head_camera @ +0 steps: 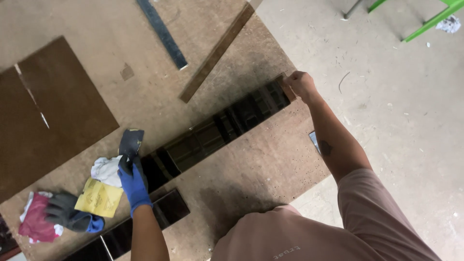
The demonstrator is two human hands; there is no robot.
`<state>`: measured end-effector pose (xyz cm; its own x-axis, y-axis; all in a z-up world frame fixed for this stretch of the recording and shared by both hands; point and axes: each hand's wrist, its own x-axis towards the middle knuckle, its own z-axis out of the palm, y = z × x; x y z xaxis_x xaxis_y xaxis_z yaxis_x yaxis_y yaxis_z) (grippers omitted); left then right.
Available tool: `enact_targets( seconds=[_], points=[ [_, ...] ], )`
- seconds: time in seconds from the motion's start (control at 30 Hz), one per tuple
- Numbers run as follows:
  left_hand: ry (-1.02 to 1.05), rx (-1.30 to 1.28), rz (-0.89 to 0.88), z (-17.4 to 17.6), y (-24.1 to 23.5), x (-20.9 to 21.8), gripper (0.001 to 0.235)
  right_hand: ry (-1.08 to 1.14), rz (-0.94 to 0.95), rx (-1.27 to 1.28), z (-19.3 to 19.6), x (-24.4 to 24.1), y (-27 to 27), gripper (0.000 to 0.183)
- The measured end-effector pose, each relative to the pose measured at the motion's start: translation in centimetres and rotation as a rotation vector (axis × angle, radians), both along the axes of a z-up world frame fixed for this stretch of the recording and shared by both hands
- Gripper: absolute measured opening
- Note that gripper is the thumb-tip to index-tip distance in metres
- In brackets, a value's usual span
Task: Sanding the edges of a long rectangular workpiece using a sanding block to ensure a smooth finish.
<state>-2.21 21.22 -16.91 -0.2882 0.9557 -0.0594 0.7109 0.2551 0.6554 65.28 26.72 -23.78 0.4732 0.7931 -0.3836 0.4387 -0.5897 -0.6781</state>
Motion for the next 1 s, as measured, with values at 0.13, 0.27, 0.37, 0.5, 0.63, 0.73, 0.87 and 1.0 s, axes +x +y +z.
enact_targets(
  seconds=[0.13, 0.27, 0.37, 0.5, 0.63, 0.73, 0.87, 1.0],
  points=[
    [0.054, -0.022, 0.006, -3.7, 0.6, -1.9, 0.033, -0.114, -0.015, -0.049, -0.5, 0.5, 0.6, 0.027],
    [0.037, 0.010, -0.017, -2.6, 0.3, -0.8, 0.040, -0.062, -0.044, -0.023, 3.5, 0.3, 0.1, 0.047],
    [0.068, 0.114, 0.104, -1.3, -0.4, -0.1, 0.050, 0.116, -0.018, 0.110, 4.5, 0.7, -0.1, 0.056],
    [-0.547, 0.449, 0.543, 1.8, -4.9, 5.7, 0.044, 0.266, 0.001, 0.091, 8.0, -0.6, -0.5, 0.057],
    [-1.592, 0.393, 0.728, 5.6, -10.8, 13.6, 0.004, 0.285, -0.044, -0.060, 10.9, -1.4, -1.6, 0.040],
    [-1.839, 0.029, 0.882, 6.1, -10.8, 16.8, 0.009, 0.270, -0.048, -0.056, 12.6, -2.6, -2.6, 0.028],
    [-1.811, 0.116, 1.099, 2.1, -9.3, 17.5, 0.031, 0.036, -0.033, 0.015, 17.4, -6.7, -3.7, 0.050],
    [-1.883, 0.278, 1.104, 3.8, -8.9, 18.7, 0.024, -0.061, 0.161, 0.157, 15.9, -6.0, -4.5, 0.056]
  ],
)
